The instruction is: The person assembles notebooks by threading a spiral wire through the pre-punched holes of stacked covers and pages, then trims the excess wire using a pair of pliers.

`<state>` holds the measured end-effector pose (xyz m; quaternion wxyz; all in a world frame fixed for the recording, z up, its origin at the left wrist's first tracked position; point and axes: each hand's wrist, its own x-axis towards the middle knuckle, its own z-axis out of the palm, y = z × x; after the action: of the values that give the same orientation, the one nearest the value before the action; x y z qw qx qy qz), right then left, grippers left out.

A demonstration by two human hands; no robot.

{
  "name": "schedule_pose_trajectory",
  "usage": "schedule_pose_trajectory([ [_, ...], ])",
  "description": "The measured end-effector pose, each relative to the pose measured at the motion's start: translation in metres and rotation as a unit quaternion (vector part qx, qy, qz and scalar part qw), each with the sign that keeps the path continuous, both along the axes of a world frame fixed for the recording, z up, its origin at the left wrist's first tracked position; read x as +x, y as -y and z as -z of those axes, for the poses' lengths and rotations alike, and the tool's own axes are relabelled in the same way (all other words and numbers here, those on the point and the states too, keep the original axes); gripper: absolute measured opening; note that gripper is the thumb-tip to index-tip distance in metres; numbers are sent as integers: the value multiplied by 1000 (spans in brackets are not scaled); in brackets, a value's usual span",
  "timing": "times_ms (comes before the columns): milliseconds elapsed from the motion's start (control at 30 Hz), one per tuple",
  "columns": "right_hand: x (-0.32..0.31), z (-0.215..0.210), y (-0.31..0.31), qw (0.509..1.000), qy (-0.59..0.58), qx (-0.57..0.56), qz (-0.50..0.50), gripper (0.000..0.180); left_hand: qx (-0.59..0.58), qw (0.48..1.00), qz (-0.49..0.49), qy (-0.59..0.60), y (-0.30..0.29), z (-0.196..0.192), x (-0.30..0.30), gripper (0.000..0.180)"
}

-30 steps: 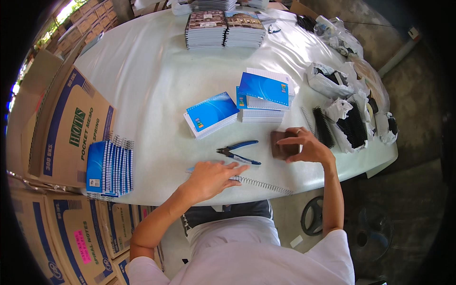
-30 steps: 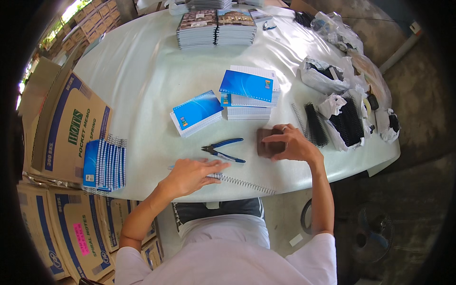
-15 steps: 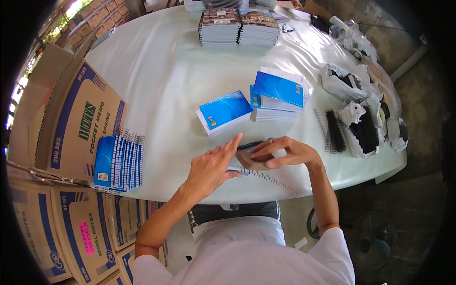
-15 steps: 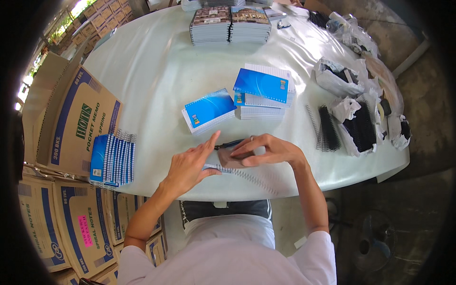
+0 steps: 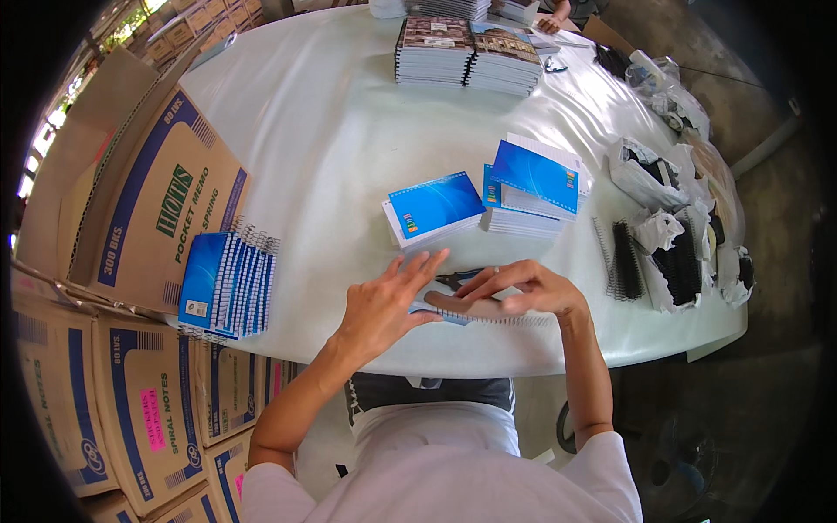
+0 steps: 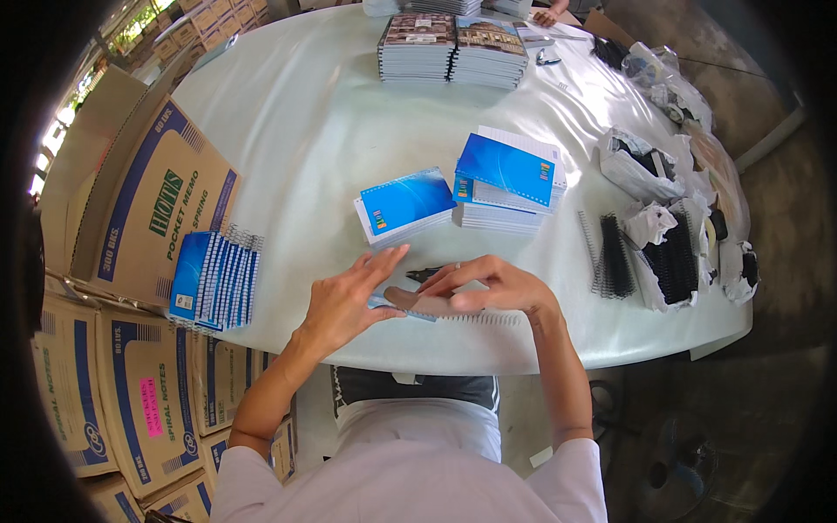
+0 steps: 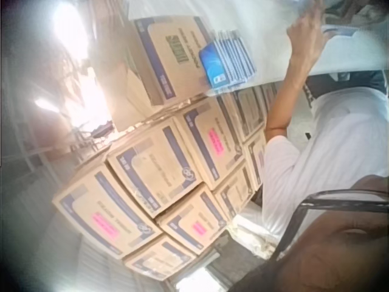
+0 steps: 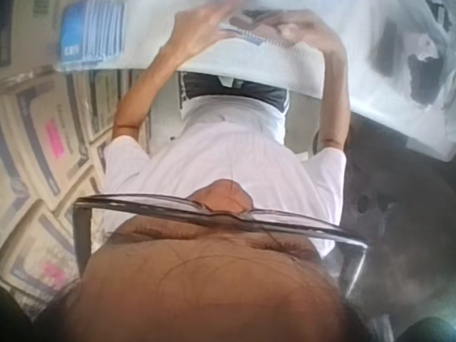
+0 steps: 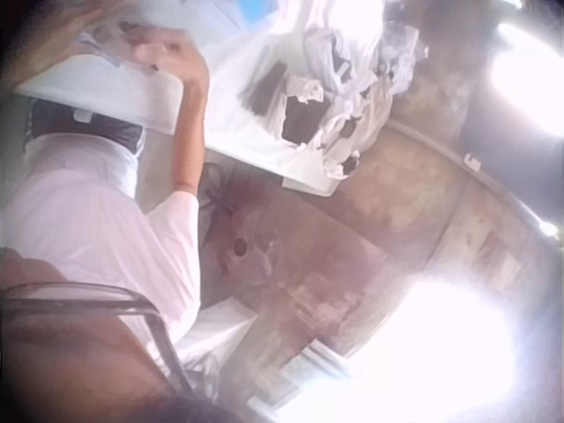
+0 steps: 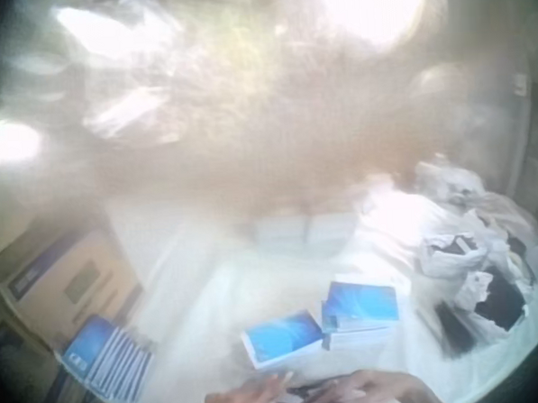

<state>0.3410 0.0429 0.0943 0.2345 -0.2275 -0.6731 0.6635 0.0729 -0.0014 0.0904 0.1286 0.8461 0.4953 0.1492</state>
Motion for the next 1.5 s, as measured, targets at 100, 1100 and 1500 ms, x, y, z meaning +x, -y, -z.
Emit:
schedule_pose_trajectory([
  [100,-14,-5,-5,978,196,64,45,51,26,998,-13,56,0,0,-2,107],
  [1100,-51,-13,-11,983,155,80,59,50,-173,838,-72,513,1,68,-16,105],
  [1500,-59,-18,-9,983,158,69,62,44,-181,814,-100,543,2,60,-15,114],
])
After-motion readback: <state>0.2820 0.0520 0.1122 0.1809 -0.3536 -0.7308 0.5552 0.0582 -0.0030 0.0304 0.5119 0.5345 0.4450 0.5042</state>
